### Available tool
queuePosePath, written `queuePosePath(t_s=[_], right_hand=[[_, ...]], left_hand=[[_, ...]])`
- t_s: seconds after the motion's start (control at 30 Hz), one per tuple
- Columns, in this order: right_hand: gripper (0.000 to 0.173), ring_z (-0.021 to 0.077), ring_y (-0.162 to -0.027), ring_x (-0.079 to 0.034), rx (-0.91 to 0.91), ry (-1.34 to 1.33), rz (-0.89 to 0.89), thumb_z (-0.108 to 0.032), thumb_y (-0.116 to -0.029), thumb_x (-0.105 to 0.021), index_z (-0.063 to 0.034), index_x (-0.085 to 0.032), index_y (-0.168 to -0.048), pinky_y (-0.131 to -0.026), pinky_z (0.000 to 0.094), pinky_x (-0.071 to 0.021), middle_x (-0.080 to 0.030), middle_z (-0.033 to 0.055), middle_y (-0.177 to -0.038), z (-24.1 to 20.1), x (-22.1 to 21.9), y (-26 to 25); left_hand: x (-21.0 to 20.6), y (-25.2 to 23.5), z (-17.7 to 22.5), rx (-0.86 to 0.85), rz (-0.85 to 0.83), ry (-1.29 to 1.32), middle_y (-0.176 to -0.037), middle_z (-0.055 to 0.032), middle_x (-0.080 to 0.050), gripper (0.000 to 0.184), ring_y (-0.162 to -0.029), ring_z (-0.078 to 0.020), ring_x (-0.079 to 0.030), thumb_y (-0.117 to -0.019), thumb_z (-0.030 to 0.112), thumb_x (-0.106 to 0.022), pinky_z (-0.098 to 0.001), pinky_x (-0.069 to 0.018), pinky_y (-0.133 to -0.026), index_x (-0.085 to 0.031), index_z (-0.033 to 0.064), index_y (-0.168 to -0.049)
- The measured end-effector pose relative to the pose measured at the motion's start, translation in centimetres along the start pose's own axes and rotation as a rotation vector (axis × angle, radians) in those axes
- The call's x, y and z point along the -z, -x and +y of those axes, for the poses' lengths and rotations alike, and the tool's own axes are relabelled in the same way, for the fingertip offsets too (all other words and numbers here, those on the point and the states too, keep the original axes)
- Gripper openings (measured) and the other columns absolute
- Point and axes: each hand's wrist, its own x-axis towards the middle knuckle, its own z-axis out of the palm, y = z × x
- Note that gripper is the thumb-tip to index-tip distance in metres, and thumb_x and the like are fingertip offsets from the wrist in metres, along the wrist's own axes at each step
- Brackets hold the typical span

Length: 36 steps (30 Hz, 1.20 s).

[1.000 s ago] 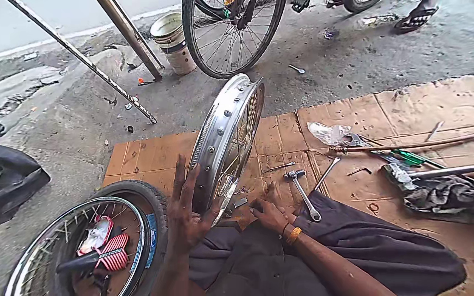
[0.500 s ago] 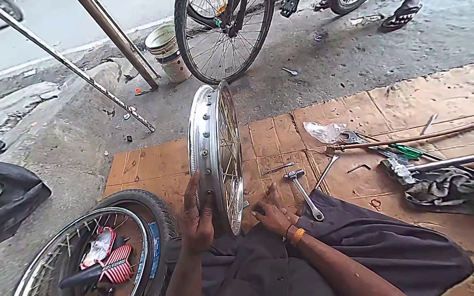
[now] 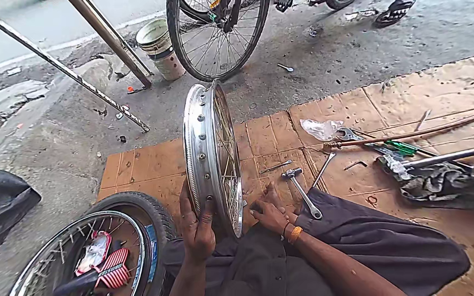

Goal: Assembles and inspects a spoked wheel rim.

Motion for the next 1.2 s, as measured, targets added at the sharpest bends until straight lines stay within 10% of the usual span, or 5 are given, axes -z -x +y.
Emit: queuePosePath(t_s=[0.37, 0.53, 0.63, 0.9, 1.2], right_hand=[[0.032, 0.0162, -0.091, -0.072, -0.03, -0.085, 0.016, -0.039, -0.1015, -0.056, -0.0166, -0.067, -0.121, -0.088, 0.0418, -0.0596, -0.074, 0.0029, -0.104, 0.0, 0.4, 0.1], [0.03, 0.0147, -0.085, -0.073, -0.034, -0.144, 0.027, -0.037, -0.1016, -0.057, -0.0165, -0.068, -0.12, -0.084, 0.0403, -0.0613, -0.074, 0.0019, -0.1, 0.4, 0.5, -0.3], [0.028, 0.0143, -0.083, -0.074, -0.051, -0.216, 0.029, -0.035, -0.1022, -0.058, -0.0156, -0.068, -0.119, -0.081, 0.0381, -0.0628, -0.075, 0.0018, -0.1, 0.4, 0.5, -0.6], [0.028, 0.0128, -0.083, -0.074, -0.031, -0.195, 0.032, -0.036, -0.102, -0.057, -0.0162, -0.068, -0.119, -0.081, 0.0371, -0.063, -0.075, 0.0011, -0.1, 0.6, 0.5, -0.3], [0.035, 0.0212, -0.097, -0.071, 0.086, 0.184, 0.011, -0.039, -0.1019, -0.052, -0.0158, -0.068, -0.124, -0.091, 0.0455, -0.056, -0.073, 0.0056, -0.105, 0.0, -0.2, 0.2]], left_hand=[[1.9, -1.1, -0.7, -0.062, 0.037, -0.155, -0.117, -0.0128, -0.067, 0.046, -0.101, -0.0203, -0.07, -0.1073, 0.019, -0.049, -0.0395, -0.0617, -0.09, -0.041, -0.0099, -0.142], [4.2, -3.8, -0.2, -0.157, 0.029, -0.396, -0.154, -0.0179, -0.045, 0.08, -0.135, -0.019, -0.053, -0.1071, 0.057, -0.035, -0.0363, -0.0478, -0.113, -0.025, -0.0036, -0.158], [4.4, -4.6, 0.7, -0.179, -0.039, -0.547, -0.166, -0.0173, -0.027, 0.11, -0.146, -0.0286, -0.04, -0.0888, 0.078, -0.053, -0.0468, -0.0419, -0.117, -0.014, 0.0057, -0.163], [1.9, -4.8, 2.3, -0.155, -0.143, -0.67, -0.164, -0.0131, -0.034, 0.103, -0.142, -0.0204, -0.046, -0.0854, 0.059, -0.071, -0.0421, -0.0457, -0.113, -0.021, 0.0152, -0.164], [-0.8, -2.7, 2.9, 0.114, -0.048, -0.141, -0.154, -0.0106, -0.045, 0.116, -0.123, -0.0219, -0.062, -0.0751, 0.045, -0.089, -0.0373, -0.0599, -0.097, -0.018, 0.0225, -0.164]])
